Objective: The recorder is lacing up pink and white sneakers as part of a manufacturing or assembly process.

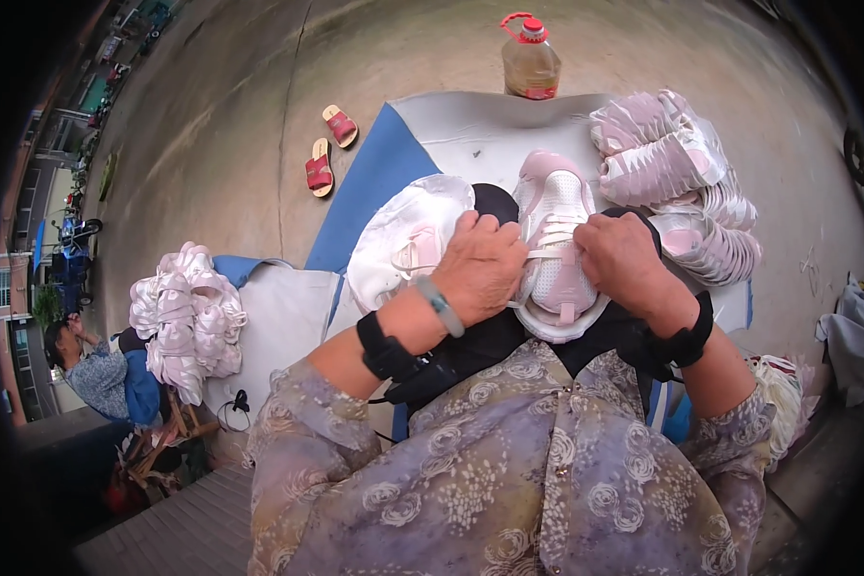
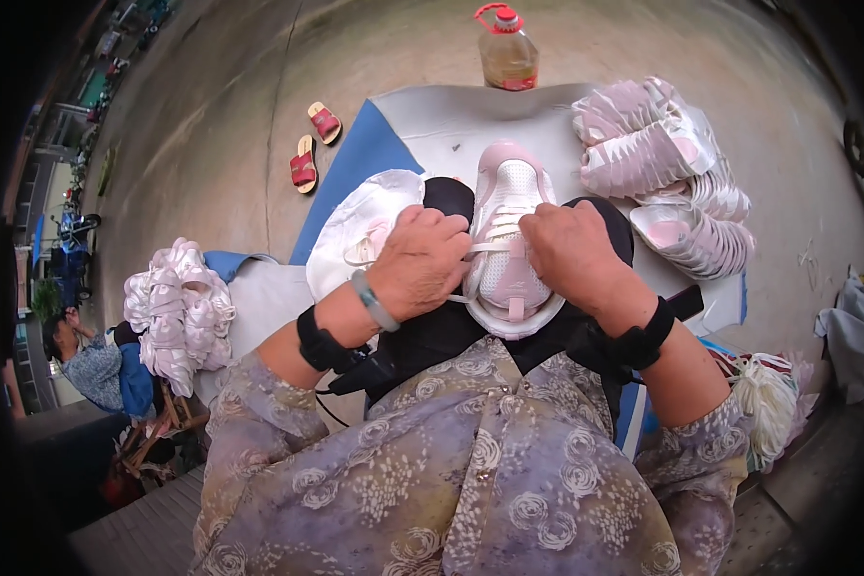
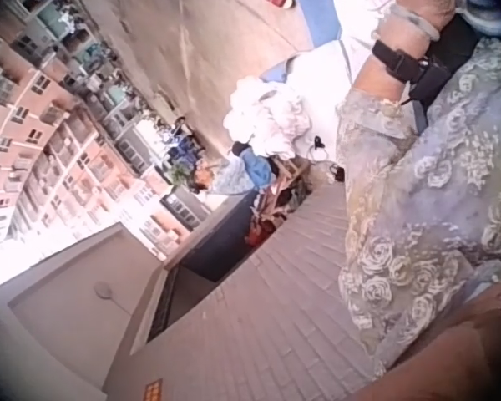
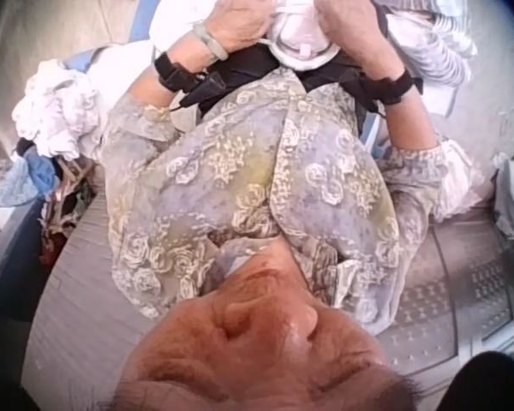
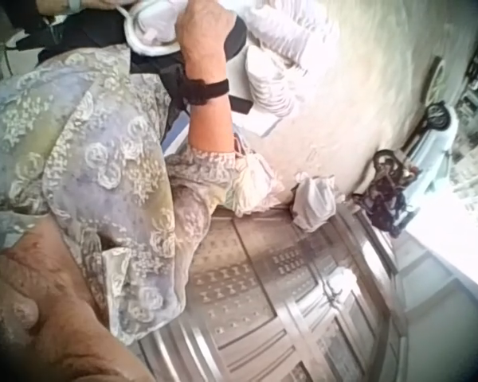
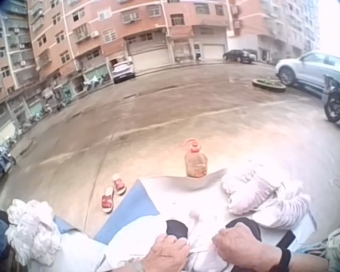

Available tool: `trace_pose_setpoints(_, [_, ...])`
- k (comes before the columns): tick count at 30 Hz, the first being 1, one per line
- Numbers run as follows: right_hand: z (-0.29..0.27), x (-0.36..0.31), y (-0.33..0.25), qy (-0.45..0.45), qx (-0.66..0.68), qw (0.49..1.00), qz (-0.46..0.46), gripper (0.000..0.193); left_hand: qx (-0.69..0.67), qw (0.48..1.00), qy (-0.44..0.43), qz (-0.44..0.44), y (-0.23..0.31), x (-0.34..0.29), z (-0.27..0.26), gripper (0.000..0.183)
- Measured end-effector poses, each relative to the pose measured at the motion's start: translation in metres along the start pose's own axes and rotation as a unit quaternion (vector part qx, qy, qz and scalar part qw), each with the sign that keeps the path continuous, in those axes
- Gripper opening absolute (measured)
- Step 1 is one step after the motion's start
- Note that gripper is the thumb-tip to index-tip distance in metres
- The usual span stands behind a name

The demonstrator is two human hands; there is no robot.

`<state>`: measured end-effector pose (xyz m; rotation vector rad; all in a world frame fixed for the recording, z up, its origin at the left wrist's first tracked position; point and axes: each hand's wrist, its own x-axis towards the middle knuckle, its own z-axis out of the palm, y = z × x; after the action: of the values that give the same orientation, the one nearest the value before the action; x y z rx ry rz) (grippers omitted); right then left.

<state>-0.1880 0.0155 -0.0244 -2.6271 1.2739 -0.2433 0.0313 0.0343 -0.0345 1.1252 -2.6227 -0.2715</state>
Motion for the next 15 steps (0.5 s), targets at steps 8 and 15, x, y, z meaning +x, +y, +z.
trace_pose_setpoints(8, [0.009, -0.018, 0.010, 0.136, 0.097, 0.986, -0.001, 0.006, -0.123, 0.989, -0.027, -0.081, 0.002, 0.004, 0.012, 0.008])
trace_pose_setpoints(15, [-0.002, -0.007, 0.014, 0.028, 0.186, 0.982, 0.011, 0.011, -0.120, 0.986, -0.040, -0.105, 0.007, 0.012, 0.009, 0.009])
